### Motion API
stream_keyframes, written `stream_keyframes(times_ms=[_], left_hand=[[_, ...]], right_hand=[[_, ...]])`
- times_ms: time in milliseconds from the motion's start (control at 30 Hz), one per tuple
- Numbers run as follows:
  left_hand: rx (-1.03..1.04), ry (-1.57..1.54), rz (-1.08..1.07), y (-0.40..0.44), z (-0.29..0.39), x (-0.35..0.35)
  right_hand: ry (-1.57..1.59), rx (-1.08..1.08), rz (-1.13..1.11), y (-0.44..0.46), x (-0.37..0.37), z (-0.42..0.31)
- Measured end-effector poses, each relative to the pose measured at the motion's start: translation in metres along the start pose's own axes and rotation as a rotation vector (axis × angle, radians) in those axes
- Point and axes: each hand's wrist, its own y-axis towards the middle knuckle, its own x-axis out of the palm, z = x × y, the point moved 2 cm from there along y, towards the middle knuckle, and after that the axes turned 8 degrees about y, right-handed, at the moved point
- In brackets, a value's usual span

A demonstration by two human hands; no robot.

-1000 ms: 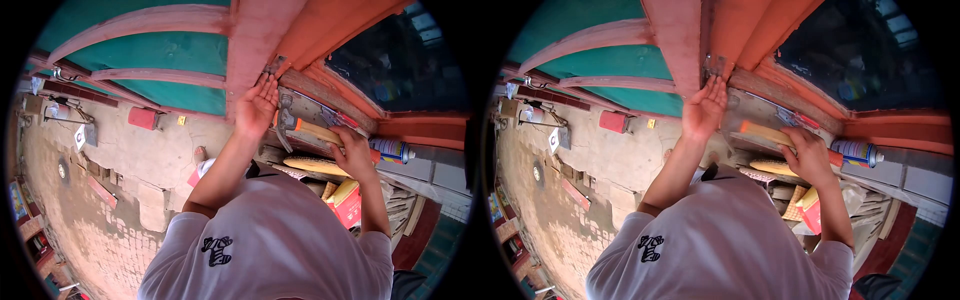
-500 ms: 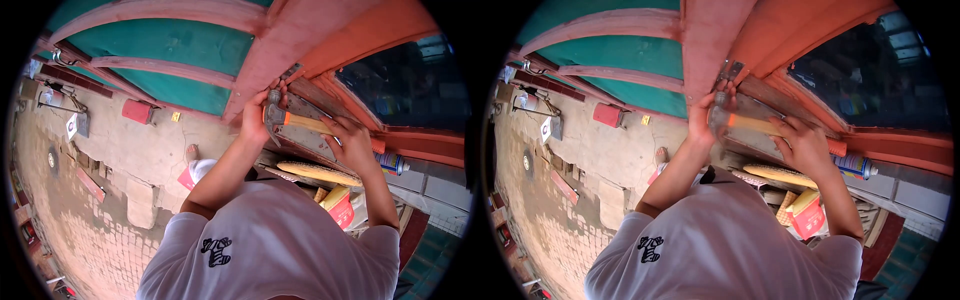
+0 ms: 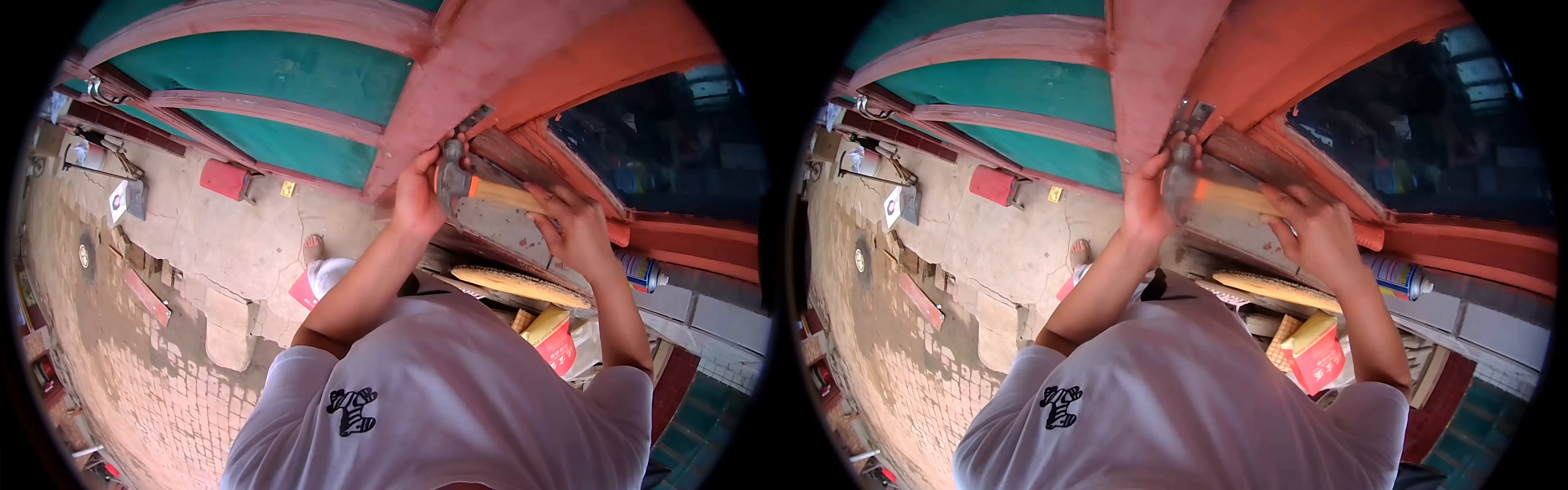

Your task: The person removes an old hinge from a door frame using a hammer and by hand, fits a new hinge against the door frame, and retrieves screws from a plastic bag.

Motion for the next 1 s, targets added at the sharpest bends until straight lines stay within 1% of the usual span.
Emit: stream_keyframes(times_ms=[100, 133, 233, 333, 400, 433, 500, 533, 600, 700, 767, 800, 900, 933, 1000], left_hand=[[-0.003, 0.051, 0.076, -0.001, 0.002, 0.001], [0.005, 0.046, 0.067, -0.002, 0.001, 0.000], [0.016, 0.069, 0.065, -0.003, -0.002, 0.001], [0.052, 0.136, 0.094, -0.002, 0.001, 0.007], [0.070, 0.146, 0.109, -0.003, -0.001, 0.006], [0.052, 0.141, 0.079, -0.005, -0.002, 0.005], [0.032, 0.129, 0.011, -0.003, 0.000, 0.004], [0.054, 0.149, 0.044, -0.001, 0.002, 0.005], [0.080, 0.181, 0.124, -0.003, -0.002, 0.007], [0.050, 0.185, 0.033, -0.003, -0.001, 0.006], [0.037, 0.177, 0.084, -0.004, 0.000, 0.008], [0.028, 0.173, 0.111, -0.005, -0.001, 0.009], [0.025, 0.380, 0.196, -0.018, 0.003, 0.024], [0.013, 0.413, 0.214, -0.023, 0.005, 0.025], [-0.016, 0.480, 0.246, -0.032, 0.012, 0.024]], right_hand=[[-0.045, -0.046, 0.016, 0.001, 0.000, 0.000], [-0.021, -0.077, 0.016, -0.001, 0.000, 0.001], [-0.022, -0.034, -0.001, 0.005, -0.002, 0.009], [-0.044, -0.083, -0.011, 0.003, -0.006, 0.001], [-0.041, -0.062, -0.006, 0.005, -0.006, 0.007], [-0.039, -0.047, -0.002, 0.004, -0.005, 0.009], [-0.038, -0.086, 0.001, 0.000, -0.006, 0.007], [-0.037, -0.111, 0.008, 0.003, -0.006, 0.006], [-0.039, -0.092, 0.010, 0.004, -0.006, 0.008], [0.007, -0.068, 0.021, 0.008, -0.006, 0.012], [0.027, -0.054, 0.039, 0.001, -0.002, 0.007], [0.080, -0.010, 0.018, -0.008, 0.000, 0.009], [0.348, 0.116, 0.121, -0.033, 0.012, 0.000], [0.397, 0.162, 0.115, -0.041, 0.012, -0.003], [0.655, 0.352, 0.186, -0.061, 0.023, -0.011]])
